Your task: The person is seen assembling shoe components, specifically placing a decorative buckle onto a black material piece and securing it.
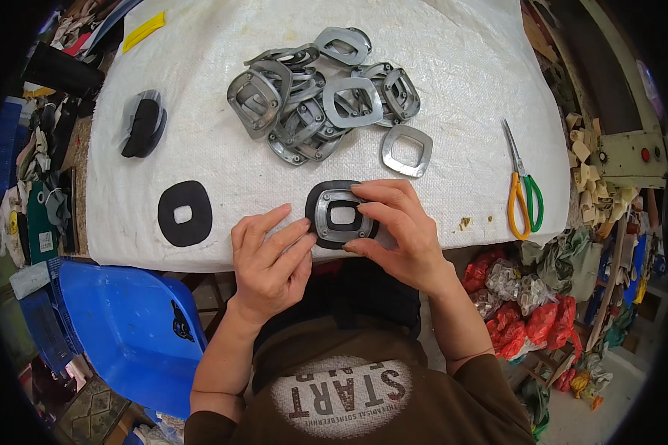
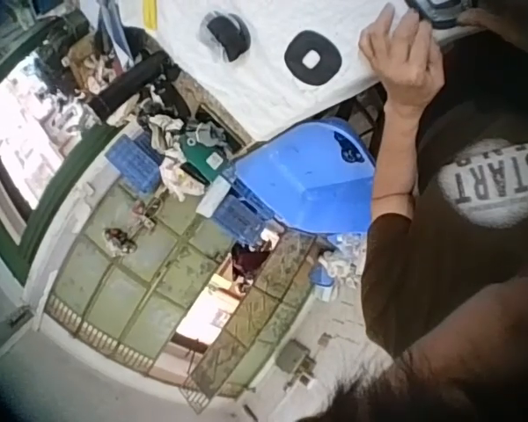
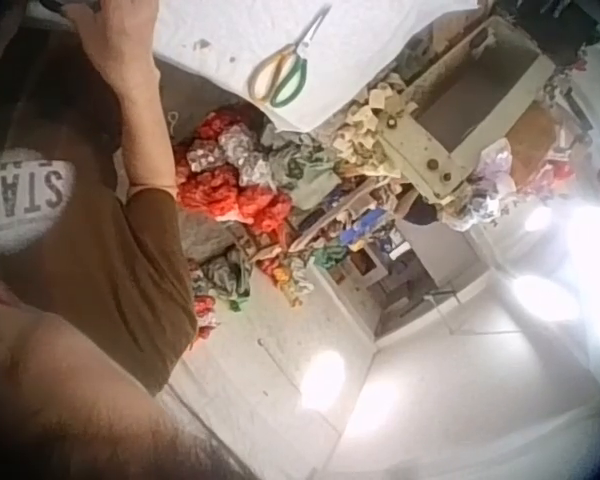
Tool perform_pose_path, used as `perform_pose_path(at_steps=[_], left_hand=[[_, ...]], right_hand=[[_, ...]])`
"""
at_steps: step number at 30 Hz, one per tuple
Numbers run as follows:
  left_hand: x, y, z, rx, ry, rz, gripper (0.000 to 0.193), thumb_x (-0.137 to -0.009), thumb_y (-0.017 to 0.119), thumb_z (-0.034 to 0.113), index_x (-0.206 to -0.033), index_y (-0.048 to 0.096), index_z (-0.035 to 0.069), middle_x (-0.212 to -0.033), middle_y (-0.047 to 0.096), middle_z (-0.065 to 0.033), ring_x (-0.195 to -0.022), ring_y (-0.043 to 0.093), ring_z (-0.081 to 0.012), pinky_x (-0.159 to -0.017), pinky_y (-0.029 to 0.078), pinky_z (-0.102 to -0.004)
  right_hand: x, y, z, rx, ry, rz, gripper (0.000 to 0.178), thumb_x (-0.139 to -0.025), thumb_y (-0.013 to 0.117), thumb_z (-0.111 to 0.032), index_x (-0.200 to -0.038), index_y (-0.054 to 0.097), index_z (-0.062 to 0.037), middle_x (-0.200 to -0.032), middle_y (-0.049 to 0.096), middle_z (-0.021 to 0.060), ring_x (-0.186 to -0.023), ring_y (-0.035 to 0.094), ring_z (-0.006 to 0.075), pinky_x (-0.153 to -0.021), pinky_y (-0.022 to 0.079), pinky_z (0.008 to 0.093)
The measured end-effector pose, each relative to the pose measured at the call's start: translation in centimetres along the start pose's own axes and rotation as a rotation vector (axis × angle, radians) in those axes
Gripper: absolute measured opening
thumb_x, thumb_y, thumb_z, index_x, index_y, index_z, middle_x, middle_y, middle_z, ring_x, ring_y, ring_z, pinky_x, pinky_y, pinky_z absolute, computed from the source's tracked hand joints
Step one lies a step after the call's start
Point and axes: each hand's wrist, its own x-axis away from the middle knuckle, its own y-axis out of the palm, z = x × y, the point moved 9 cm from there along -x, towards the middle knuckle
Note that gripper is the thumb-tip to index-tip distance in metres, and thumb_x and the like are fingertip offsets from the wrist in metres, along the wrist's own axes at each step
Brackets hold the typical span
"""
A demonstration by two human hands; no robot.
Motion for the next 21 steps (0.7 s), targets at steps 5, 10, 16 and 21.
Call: perform_pose_path(at_steps=[5, 10, 16, 21], left_hand=[[0.12, 0.06, -0.17, -0.009, -0.013, -0.004, 0.022, -0.061, 0.064, 0.003, -0.083, 0.064, 0.005, -0.096, 0.062, -0.0045, -0.099, 0.055, -0.0261, -0.081, 0.036, -0.0387], [0.19, 0.16, -0.21, -0.003, -0.012, 0.002, 0.023, -0.061, 0.064, 0.003, -0.084, 0.065, 0.005, -0.097, 0.062, -0.0044, -0.099, 0.055, -0.026, -0.08, 0.036, -0.0386], [0.17, 0.13, -0.25, 0.005, -0.015, -0.006, 0.024, -0.061, 0.063, 0.002, -0.084, 0.065, 0.006, -0.097, 0.062, -0.004, -0.099, 0.054, -0.0257, -0.081, 0.036, -0.0385], [0.19, 0.22, -0.26, 0.0, -0.013, -0.01, 0.024, -0.061, 0.063, 0.002, -0.085, 0.065, 0.006, -0.097, 0.062, -0.0035, -0.099, 0.054, -0.0255, -0.08, 0.036, -0.0385]], right_hand=[[0.02, 0.1, 0.13, -0.005, 0.011, 0.004, 0.056, -0.054, 0.078, -0.004, -0.103, 0.051, -0.0058, -0.11, 0.056, 0.0123, -0.097, 0.053, 0.0315, -0.079, 0.047, 0.0372], [0.17, 0.15, 0.35, -0.002, 0.015, 0.005, 0.054, -0.054, 0.078, -0.004, -0.101, 0.051, -0.0057, -0.11, 0.056, 0.0116, -0.097, 0.053, 0.0315, -0.079, 0.047, 0.0372], [0.06, 0.17, 0.35, -0.011, 0.013, -0.001, 0.054, -0.054, 0.078, -0.004, -0.1, 0.05, -0.0058, -0.109, 0.056, 0.0114, -0.097, 0.053, 0.0314, -0.079, 0.047, 0.0373], [0.07, 0.16, 0.5, -0.01, 0.024, -0.005, 0.053, -0.054, 0.078, -0.004, -0.099, 0.05, -0.0054, -0.109, 0.056, 0.0114, -0.097, 0.053, 0.0313, -0.079, 0.047, 0.0374]])
